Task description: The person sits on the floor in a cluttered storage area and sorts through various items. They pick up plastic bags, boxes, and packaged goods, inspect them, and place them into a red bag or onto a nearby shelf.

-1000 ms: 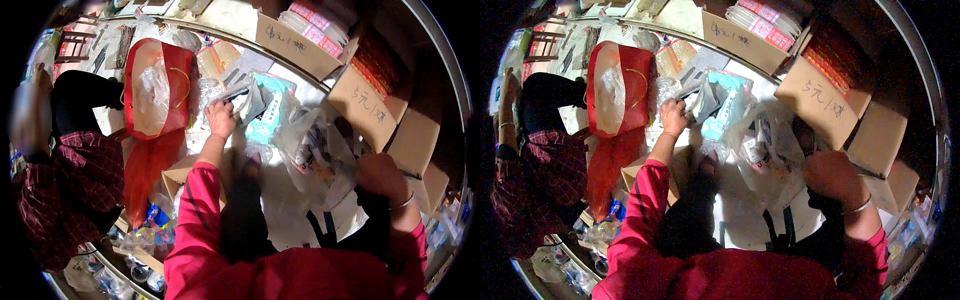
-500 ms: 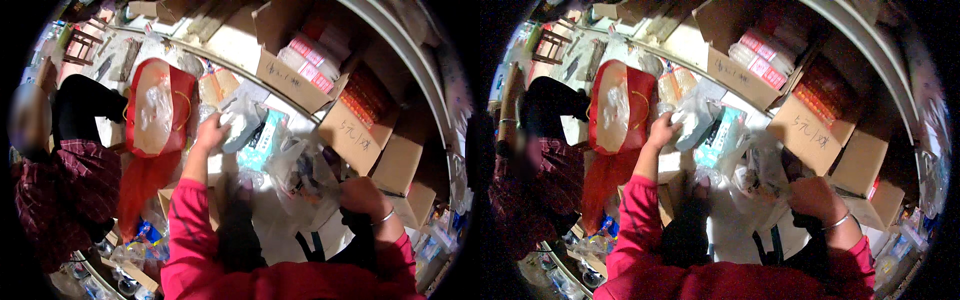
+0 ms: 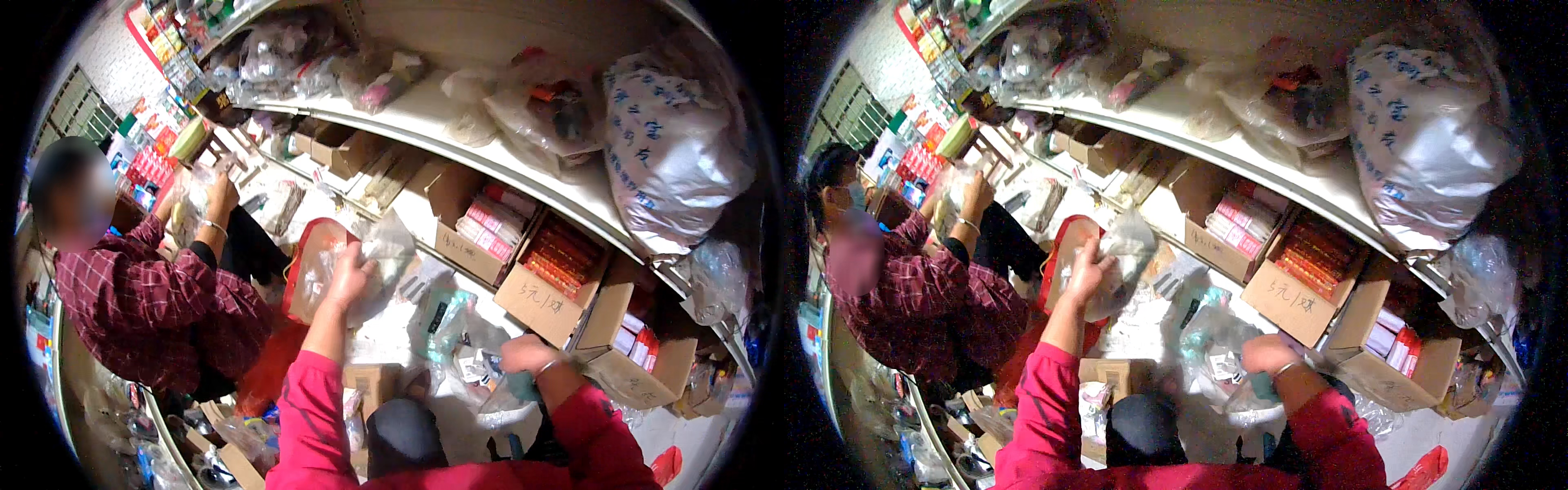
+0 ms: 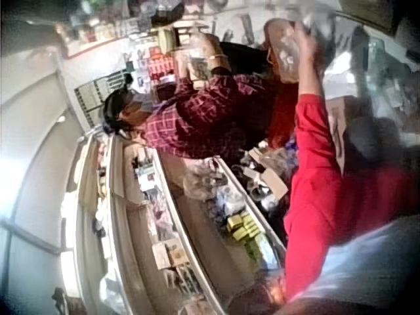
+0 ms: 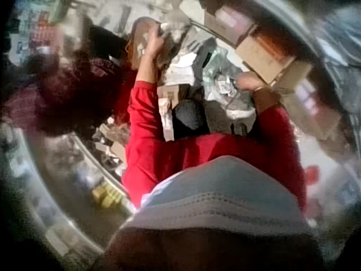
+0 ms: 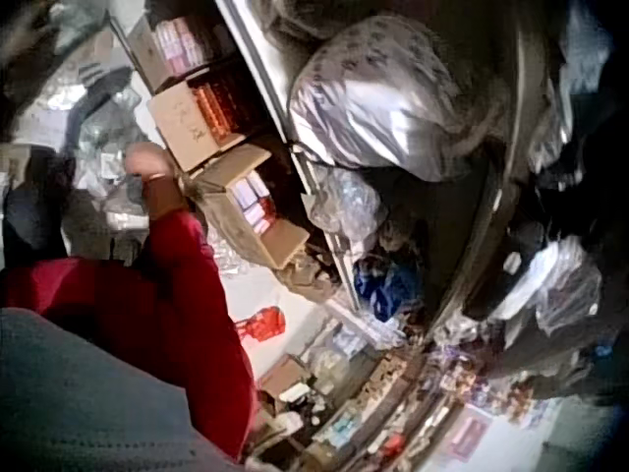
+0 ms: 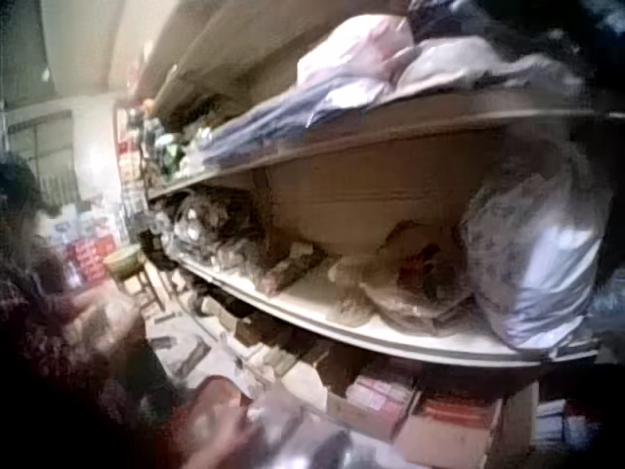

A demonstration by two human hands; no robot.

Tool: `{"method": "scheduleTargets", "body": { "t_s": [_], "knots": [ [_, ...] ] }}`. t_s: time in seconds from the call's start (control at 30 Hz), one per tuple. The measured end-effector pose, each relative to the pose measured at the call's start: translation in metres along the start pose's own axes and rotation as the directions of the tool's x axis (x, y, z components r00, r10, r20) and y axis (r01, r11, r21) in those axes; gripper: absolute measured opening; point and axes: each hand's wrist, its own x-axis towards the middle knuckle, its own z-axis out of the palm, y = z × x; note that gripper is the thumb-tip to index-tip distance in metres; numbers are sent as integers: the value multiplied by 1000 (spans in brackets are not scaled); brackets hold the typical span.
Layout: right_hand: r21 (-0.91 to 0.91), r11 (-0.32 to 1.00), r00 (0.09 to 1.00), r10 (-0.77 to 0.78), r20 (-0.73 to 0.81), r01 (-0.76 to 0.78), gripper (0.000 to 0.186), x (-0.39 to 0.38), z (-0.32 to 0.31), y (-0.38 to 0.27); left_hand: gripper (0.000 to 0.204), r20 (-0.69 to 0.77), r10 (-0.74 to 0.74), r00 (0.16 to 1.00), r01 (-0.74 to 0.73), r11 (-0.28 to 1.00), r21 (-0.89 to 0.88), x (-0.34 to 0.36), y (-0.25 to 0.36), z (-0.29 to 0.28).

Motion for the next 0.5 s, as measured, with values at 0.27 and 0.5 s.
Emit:
{"method": "scheduleTargets", "body": {
  "t_s": [0.27,0.5],
  "knots": [
    [-32,997,998,-64,-18,63,31,6,5,-5,39,24,114,993,-66,722,-689,81,200,-58],
    [-5,988,987,-156,-32,156,29,6,7,5,25,-63,304,951,-210,481,-851,241,296,-14]
  ]
}}
